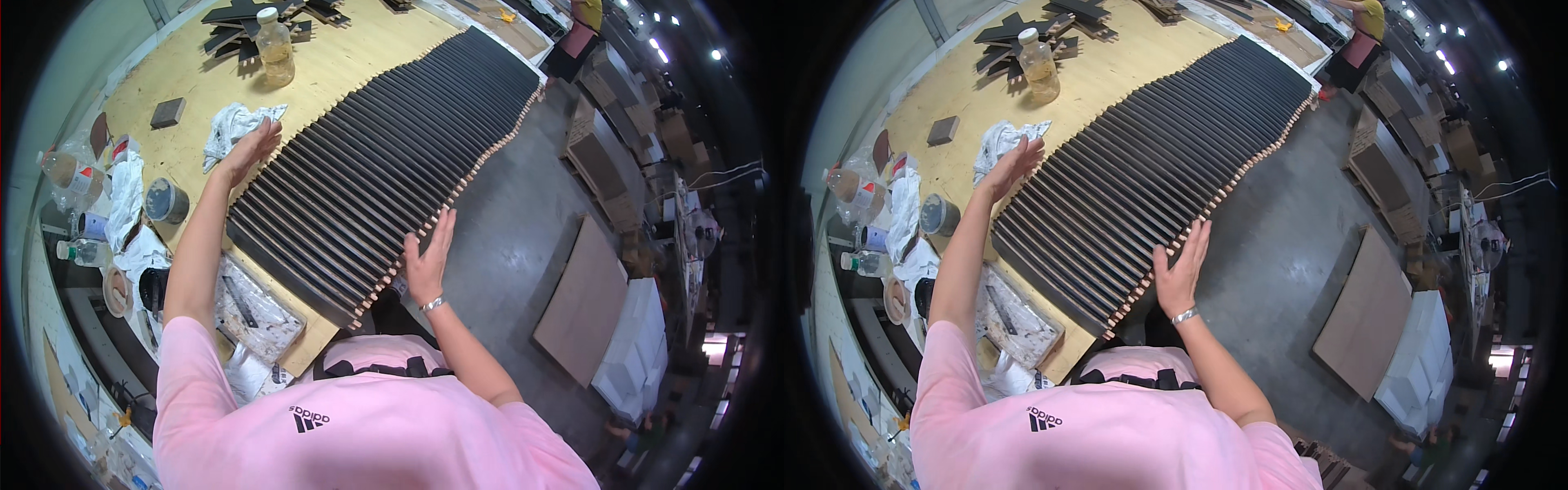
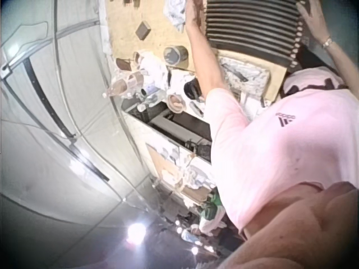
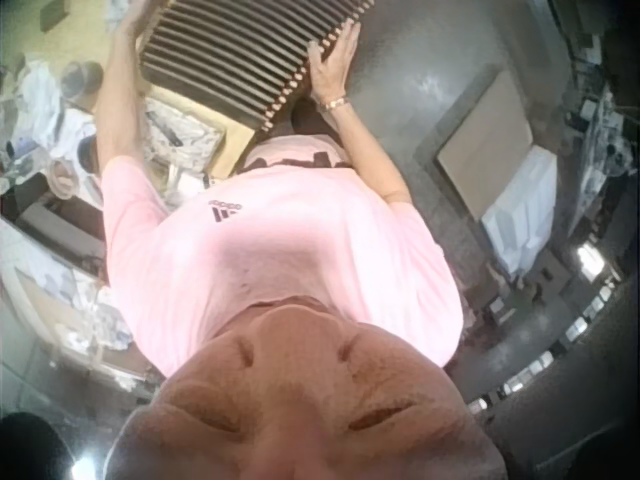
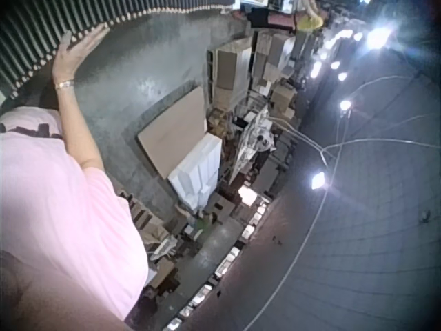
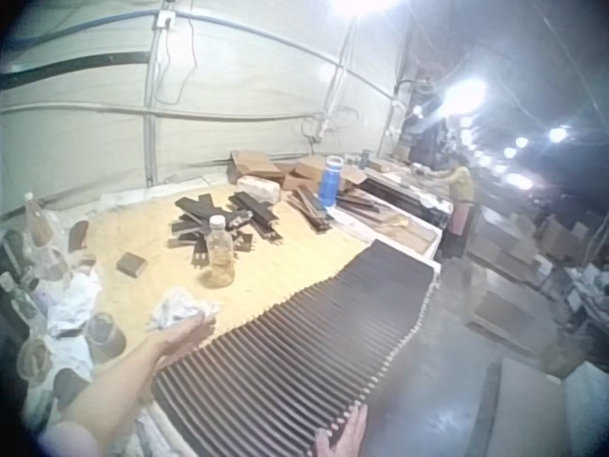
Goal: The person cleans a large bamboo mat by wiping the surface with a white cloth, then applies a dark liquid using a sponge-like applicator to the slats.
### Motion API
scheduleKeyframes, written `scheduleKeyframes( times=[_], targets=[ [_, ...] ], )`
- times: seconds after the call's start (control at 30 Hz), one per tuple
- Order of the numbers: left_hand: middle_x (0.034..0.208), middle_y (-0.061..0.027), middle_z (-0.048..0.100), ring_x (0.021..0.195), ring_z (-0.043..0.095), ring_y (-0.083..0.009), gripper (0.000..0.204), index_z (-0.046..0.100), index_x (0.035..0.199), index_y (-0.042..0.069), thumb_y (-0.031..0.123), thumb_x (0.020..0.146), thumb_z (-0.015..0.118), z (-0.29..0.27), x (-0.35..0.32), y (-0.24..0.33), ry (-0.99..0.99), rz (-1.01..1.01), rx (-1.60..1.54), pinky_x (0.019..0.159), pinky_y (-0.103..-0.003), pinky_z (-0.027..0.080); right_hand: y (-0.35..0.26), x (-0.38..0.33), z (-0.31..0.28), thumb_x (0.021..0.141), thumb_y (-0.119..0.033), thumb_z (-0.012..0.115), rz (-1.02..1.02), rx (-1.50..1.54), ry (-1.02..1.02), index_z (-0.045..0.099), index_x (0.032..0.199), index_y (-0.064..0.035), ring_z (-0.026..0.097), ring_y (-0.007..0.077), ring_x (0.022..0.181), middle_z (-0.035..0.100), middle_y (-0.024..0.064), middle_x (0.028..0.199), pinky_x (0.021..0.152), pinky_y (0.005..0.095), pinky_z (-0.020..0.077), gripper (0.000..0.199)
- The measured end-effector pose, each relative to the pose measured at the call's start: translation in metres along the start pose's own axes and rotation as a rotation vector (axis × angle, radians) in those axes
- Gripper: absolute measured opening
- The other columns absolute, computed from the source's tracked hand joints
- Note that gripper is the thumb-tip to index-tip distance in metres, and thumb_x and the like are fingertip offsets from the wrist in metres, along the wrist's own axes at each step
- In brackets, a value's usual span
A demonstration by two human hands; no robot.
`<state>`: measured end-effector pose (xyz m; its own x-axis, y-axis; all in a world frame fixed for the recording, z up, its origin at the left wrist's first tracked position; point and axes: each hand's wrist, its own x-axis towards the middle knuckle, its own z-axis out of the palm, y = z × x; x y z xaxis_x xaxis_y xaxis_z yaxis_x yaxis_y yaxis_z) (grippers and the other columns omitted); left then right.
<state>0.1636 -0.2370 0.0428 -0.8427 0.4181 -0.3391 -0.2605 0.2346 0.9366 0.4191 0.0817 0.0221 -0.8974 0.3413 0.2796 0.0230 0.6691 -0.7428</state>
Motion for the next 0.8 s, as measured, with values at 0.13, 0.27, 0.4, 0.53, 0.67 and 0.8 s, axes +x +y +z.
scheduleKeyframes(
  times=[0.13, 0.27, 0.4, 0.53, 0.67, 0.8],
  targets=[
    [0.157, -0.0183, 0.034, 0.146, 0.032, -0.0263, 0.096, 0.032, 0.152, -0.002, 0.074, 0.094, 0.036, 0.007, 0.025, -0.005, -0.003, 0.005, 0.011, 0.120, -0.036, 0.021, 0.017, 0.023, 0.013, 0.097, -0.032, 0.058, 0.209, 0.114, 0.042, 0.014, 0.154, 0.0066, 0.011, 0.0426, 0.150, 0.009, 0.0318, 0.161, 0.122, 0.0450, 0.0134, 0.082],
    [0.152, -0.0096, 0.045, 0.142, 0.037, -0.0214, 0.078, 0.045, 0.147, 0.002, 0.064, 0.099, 0.040, 0.020, 0.030, -0.005, -0.003, 0.033, 0.118, 0.118, -0.032, 0.023, 0.024, 0.026, 0.029, 0.099, -0.035, 0.055, 0.224, 0.131, 0.059, 0.009, 0.154, 0.0077, 0.011, 0.0429, 0.150, 0.006, 0.0322, 0.161, 0.122, 0.0448, 0.0133, 0.083],
    [0.151, -0.0087, 0.047, 0.140, 0.039, -0.0200, 0.072, 0.045, 0.147, 0.002, 0.058, 0.101, 0.044, 0.025, 0.028, -0.004, 0.022, 0.046, 0.135, 0.117, -0.031, 0.024, 0.024, 0.027, 0.028, 0.100, -0.032, 0.054, 0.199, 0.131, 0.057, 0.005, 0.154, 0.0079, 0.011, 0.0436, 0.150, 0.006, 0.0330, 0.160, 0.122, 0.0452, 0.0144, 0.083],
    [0.149, -0.0078, 0.048, 0.138, 0.041, -0.0186, 0.069, 0.048, 0.145, 0.002, 0.056, 0.102, 0.044, 0.019, 0.029, -0.004, -0.026, 0.096, 0.171, 0.115, -0.030, 0.027, 0.023, 0.028, 0.027, 0.099, -0.029, 0.055, 0.190, 0.133, 0.064, 0.009, 0.154, 0.0075, 0.014, 0.0430, 0.150, 0.009, 0.0327, 0.160, 0.122, 0.0449, 0.0157, 0.081],
    [0.149, -0.0093, 0.048, 0.137, 0.043, -0.0178, 0.071, 0.046, 0.146, 0.000, 0.056, 0.102, 0.043, 0.023, 0.026, 0.020, 0.004, -0.018, 0.231, 0.115, -0.030, 0.029, 0.021, 0.030, 0.009, 0.098, -0.026, 0.057, 0.223, 0.145, 0.076, 0.022, 0.152, 0.0061, 0.019, 0.0403, 0.149, 0.017, 0.0296, 0.159, 0.121, 0.0432, 0.0180, 0.072],
    [0.153, -0.0123, 0.043, 0.142, 0.040, -0.0234, 0.077, 0.039, 0.150, 0.001, 0.060, 0.101, 0.042, 0.033, 0.069, 0.029, -0.015, 0.051, 0.088, 0.118, -0.036, 0.028, 0.049, 0.061, -0.008, 0.099, -0.031, 0.055, 0.283, 0.111, 0.185, 0.020, 0.153, 0.0059, 0.018, 0.0390, 0.150, 0.017, 0.0290, 0.160, 0.122, 0.0419, 0.0170, 0.073]
  ],
)
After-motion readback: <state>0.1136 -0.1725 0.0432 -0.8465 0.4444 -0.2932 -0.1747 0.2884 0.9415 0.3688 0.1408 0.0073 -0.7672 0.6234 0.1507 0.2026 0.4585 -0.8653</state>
